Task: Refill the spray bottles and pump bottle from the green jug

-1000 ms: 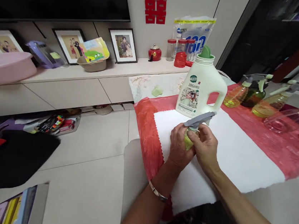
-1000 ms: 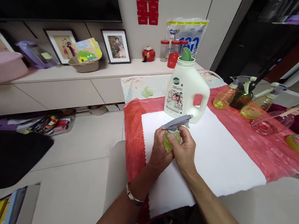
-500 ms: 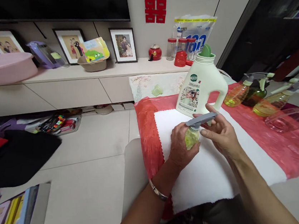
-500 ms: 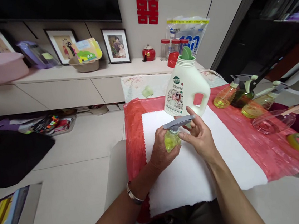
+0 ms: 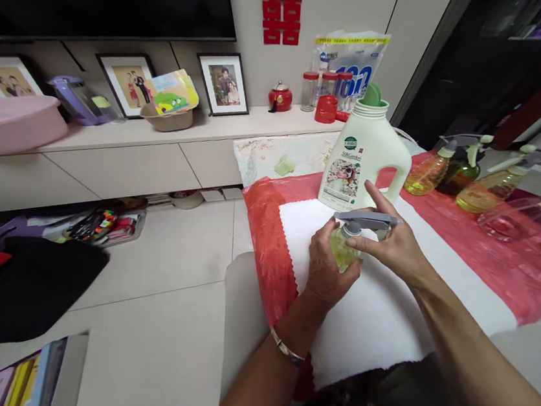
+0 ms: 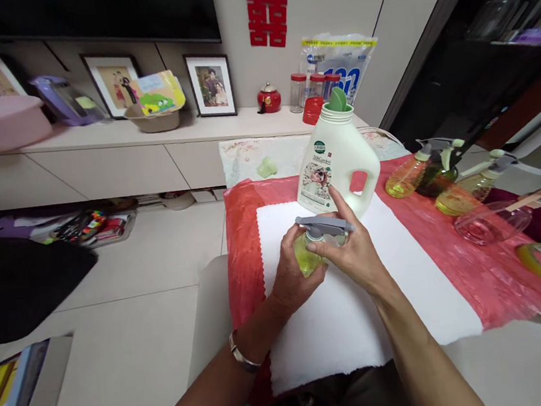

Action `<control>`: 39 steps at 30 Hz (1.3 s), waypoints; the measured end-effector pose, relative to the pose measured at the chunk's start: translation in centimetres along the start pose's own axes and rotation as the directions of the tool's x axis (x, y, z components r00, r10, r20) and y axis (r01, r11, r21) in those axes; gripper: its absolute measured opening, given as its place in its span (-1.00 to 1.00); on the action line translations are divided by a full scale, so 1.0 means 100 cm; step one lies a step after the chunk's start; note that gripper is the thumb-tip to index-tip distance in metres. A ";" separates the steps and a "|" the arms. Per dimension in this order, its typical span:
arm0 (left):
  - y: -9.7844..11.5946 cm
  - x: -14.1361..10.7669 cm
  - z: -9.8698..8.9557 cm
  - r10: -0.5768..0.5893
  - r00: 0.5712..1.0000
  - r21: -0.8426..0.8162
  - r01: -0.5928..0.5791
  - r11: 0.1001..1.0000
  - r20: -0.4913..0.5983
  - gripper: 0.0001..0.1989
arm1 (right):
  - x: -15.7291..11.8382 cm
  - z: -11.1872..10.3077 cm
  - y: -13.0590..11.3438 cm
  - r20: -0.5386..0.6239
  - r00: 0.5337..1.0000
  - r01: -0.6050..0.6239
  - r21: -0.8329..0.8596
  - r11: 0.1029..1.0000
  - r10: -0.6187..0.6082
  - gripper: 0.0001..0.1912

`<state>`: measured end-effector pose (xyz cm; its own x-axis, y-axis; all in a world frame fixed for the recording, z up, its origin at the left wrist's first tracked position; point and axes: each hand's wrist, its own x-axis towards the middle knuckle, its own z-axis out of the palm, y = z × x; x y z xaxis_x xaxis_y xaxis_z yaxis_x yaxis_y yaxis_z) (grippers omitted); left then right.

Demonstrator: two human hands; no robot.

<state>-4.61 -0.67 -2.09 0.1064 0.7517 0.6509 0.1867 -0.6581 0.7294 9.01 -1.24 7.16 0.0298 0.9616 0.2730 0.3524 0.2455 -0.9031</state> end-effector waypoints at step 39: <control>-0.005 0.000 -0.018 -0.155 0.978 -0.022 0.159 0.987 0.137 -0.46 | -0.024 0.016 0.033 0.179 0.977 0.092 0.127 0.988 -0.114 -0.08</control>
<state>-6.46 -0.39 -2.04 0.2093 0.8434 0.4948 0.1799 -0.5306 0.8283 8.57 -2.52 3.04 -0.1785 0.9337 0.3104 0.2318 0.3465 -0.9090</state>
